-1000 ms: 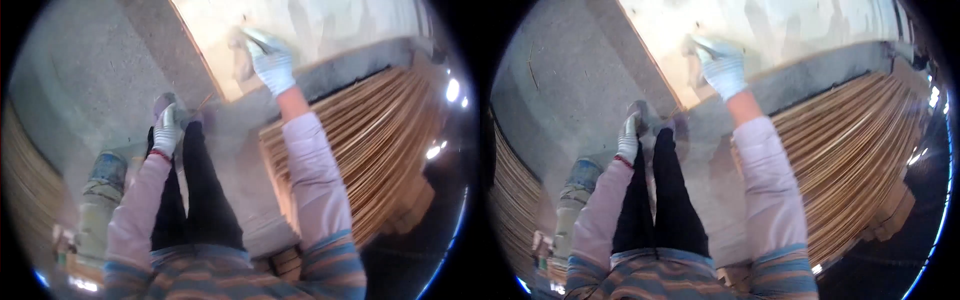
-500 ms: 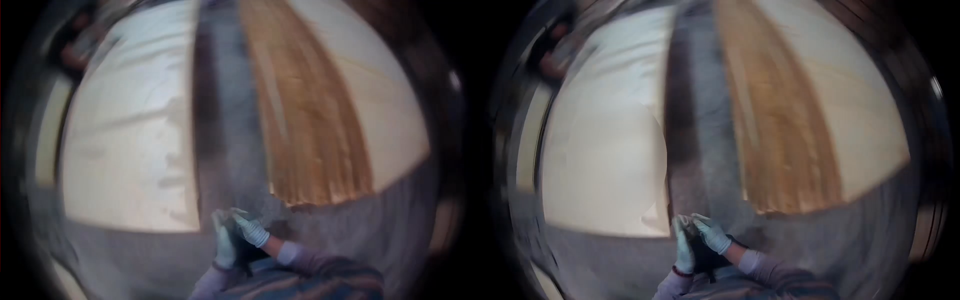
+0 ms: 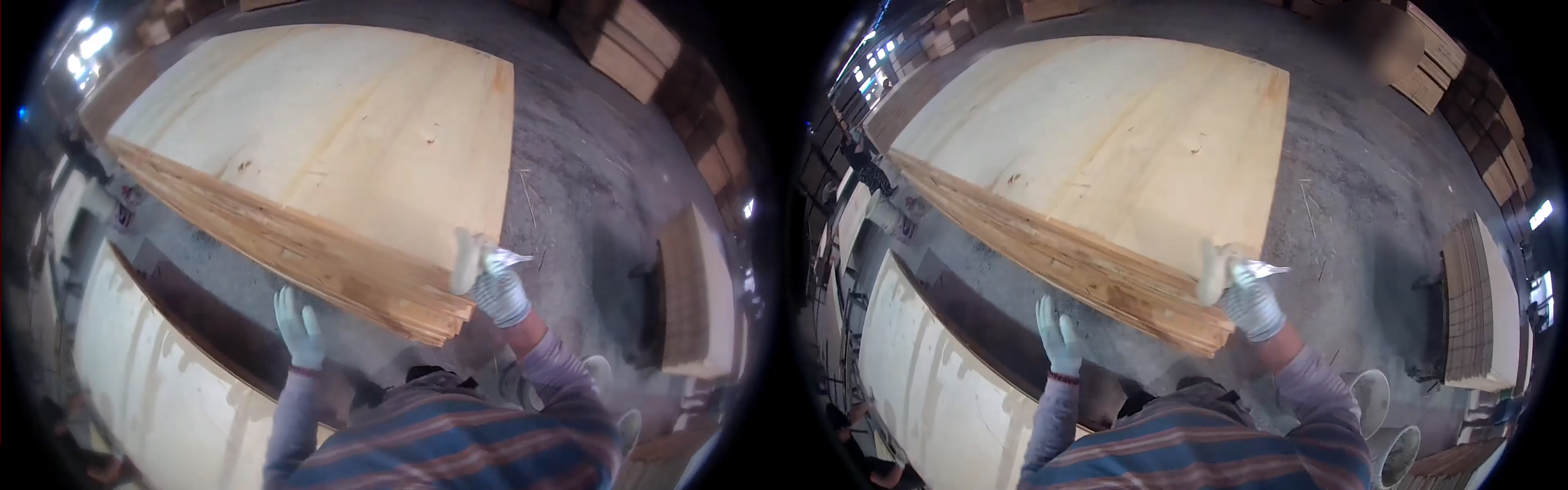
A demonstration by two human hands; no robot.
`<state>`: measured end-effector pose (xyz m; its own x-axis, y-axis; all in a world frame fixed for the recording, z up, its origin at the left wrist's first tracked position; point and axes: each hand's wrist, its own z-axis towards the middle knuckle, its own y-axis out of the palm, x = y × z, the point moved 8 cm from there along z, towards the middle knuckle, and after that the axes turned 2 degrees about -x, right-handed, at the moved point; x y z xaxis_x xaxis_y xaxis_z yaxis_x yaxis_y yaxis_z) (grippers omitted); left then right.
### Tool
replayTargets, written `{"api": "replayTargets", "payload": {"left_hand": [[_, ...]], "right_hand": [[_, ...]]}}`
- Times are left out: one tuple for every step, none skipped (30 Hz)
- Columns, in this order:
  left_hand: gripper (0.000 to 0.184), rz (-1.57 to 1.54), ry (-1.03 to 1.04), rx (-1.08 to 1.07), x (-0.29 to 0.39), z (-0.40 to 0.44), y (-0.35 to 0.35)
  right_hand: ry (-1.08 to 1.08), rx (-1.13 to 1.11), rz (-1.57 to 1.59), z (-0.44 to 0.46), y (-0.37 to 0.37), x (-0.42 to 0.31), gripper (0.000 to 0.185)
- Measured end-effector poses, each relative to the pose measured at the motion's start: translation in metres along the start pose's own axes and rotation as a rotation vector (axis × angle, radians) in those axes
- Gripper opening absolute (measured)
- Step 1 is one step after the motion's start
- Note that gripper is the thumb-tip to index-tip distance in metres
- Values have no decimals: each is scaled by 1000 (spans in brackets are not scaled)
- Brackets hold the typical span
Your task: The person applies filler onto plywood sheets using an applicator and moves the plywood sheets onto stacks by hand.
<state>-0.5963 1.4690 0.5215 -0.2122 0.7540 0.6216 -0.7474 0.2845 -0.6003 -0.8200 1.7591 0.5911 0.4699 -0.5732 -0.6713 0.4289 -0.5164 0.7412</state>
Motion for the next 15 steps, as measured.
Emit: {"api": "replayTargets", "payload": {"left_hand": [[54, 49, 68, -35, -12, 36, 8], [54, 98, 136, -65, -23, 72, 16], [52, 146, 143, -43, -37, 109, 20], [50, 198, 155, -22, -53, 144, 24], [49, 251, 163, -31, -79, 175, 32], [48, 302, 179, -31, -107, 210, 44], [47, 351, 211, -6, -123, 253, 53], [46, 386, 183, -69, -130, 286, 63], [45, 421, 150, -135, -140, 312, 72], [44, 461, 114, -205, -149, 334, 80], [44, 477, 121, -171, -146, 344, 82], [44, 482, 161, -125, -144, 338, 80], [43, 485, 214, -41, -137, 346, 78], [44, 479, 200, -59, -130, 346, 78], [44, 476, 172, -104, -128, 350, 77]], "right_hand": [[-52, 52, -15, 14, 1, -9, 37], [-103, 101, -30, 28, 4, -17, 31], [-147, 155, -44, 42, 6, -23, 24], [-158, 206, -109, 61, 5, -23, 24], [-176, 256, -170, 84, 1, -22, 24], [-203, 303, -230, 108, 2, -23, 24], [-192, 308, -226, 138, 22, -20, 21], [-189, 256, -248, 173, 28, -21, 20], [-181, 208, -273, 214, 24, -20, 20], [-177, 152, -243, 259, 18, -17, 19], [-170, 97, -213, 304, 12, -14, 18], [-194, 181, -158, 342, -8, -3, 18], [-244, 232, -104, 399, -19, -5, 19], [-300, 276, -37, 447, -19, -13, 19], [-340, 392, 59, 485, -14, -13, 19]]}}
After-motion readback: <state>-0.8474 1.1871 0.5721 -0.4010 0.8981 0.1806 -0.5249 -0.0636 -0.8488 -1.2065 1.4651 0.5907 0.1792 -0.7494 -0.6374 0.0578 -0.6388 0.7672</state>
